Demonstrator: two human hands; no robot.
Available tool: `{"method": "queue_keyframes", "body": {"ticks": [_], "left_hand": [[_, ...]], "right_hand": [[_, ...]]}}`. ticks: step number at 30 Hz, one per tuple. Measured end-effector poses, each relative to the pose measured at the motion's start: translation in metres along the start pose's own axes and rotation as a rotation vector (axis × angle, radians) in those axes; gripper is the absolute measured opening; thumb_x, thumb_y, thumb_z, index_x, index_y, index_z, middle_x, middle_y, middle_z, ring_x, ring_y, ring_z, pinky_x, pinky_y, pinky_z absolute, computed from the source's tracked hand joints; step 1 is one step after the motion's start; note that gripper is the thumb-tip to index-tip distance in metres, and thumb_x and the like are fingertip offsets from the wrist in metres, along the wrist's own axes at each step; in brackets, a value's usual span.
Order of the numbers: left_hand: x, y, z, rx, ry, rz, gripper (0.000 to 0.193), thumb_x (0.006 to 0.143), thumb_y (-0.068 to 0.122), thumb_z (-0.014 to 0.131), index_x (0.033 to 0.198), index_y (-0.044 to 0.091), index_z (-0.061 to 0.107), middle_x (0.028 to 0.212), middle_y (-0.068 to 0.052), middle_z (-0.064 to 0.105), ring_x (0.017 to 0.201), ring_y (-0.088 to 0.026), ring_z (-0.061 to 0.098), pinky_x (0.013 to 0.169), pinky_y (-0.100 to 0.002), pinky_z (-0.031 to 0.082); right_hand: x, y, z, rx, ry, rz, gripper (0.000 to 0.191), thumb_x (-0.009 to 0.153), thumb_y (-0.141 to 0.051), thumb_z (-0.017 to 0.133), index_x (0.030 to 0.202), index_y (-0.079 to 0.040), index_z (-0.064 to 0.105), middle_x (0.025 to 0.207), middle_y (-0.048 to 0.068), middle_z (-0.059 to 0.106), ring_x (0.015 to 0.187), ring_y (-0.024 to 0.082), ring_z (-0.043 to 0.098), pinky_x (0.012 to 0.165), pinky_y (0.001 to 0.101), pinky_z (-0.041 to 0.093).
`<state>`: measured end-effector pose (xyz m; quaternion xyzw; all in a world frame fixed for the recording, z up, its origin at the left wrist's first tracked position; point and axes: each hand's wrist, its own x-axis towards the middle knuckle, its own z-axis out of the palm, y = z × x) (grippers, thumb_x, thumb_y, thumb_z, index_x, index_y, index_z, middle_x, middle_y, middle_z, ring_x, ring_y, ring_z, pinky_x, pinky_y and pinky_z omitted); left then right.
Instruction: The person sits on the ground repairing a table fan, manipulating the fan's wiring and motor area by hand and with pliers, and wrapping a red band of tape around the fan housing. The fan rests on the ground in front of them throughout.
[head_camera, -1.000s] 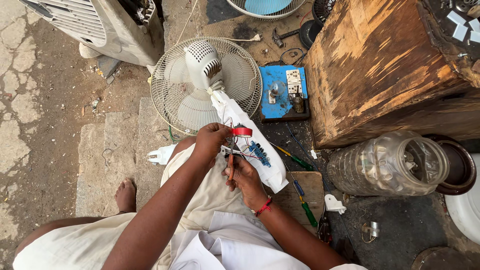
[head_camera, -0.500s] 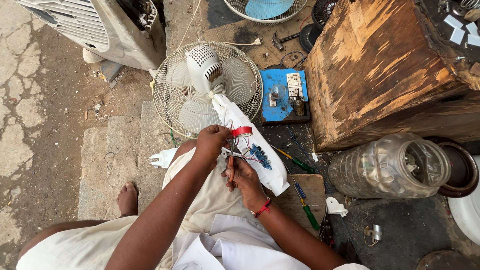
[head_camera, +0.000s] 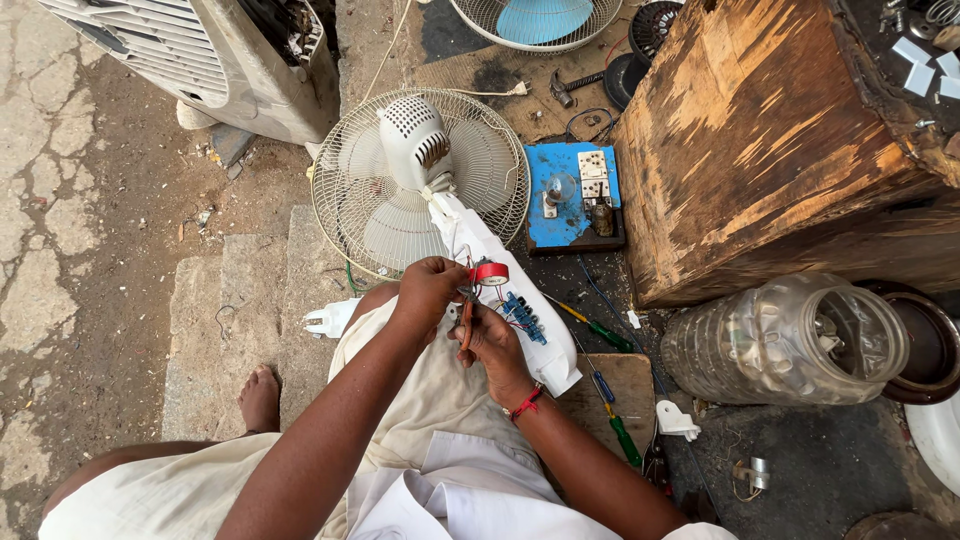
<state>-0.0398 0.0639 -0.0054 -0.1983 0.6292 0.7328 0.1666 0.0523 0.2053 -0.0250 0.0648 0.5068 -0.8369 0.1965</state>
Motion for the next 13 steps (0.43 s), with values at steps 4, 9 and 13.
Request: {"method": "queue_keyframes", "body": {"ticks": [4, 9, 13], "left_hand": [[0.001, -0.003, 0.001, 0.03, 0.017, 0.041, 0.011, 0.087, 0.009, 0.071, 0.088, -0.002, 0.07, 0.077, -0.007, 0.068, 0.064, -0.014, 0.061, 0.062, -0.029, 0.053], [0.004, -0.006, 0.0, 0.021, 0.01, 0.045, 0.011, 0.086, 0.008, 0.072, 0.088, -0.003, 0.071, 0.078, -0.007, 0.069, 0.065, -0.014, 0.062, 0.063, -0.029, 0.054], [0.006, -0.01, -0.001, 0.015, 0.013, 0.048, 0.012, 0.087, 0.008, 0.071, 0.09, -0.003, 0.071, 0.079, -0.008, 0.07, 0.065, -0.015, 0.061, 0.063, -0.03, 0.053]], "right_hand": [[0.005, 0.007, -0.002, 0.009, -0.015, -0.041, 0.047, 0.094, -0.027, 0.075, 0.131, -0.004, 0.059, 0.094, 0.003, 0.069, 0.07, 0.008, 0.06, 0.062, 0.0234, 0.048], [0.006, 0.01, -0.004, 0.0, -0.033, -0.054, 0.05, 0.093, -0.031, 0.074, 0.132, -0.005, 0.058, 0.092, 0.002, 0.068, 0.07, 0.007, 0.058, 0.061, 0.0224, 0.046], [0.006, 0.01, -0.006, -0.011, -0.03, -0.074, 0.052, 0.093, -0.033, 0.074, 0.132, -0.004, 0.057, 0.093, 0.002, 0.069, 0.072, 0.007, 0.058, 0.063, 0.0224, 0.046]]}}
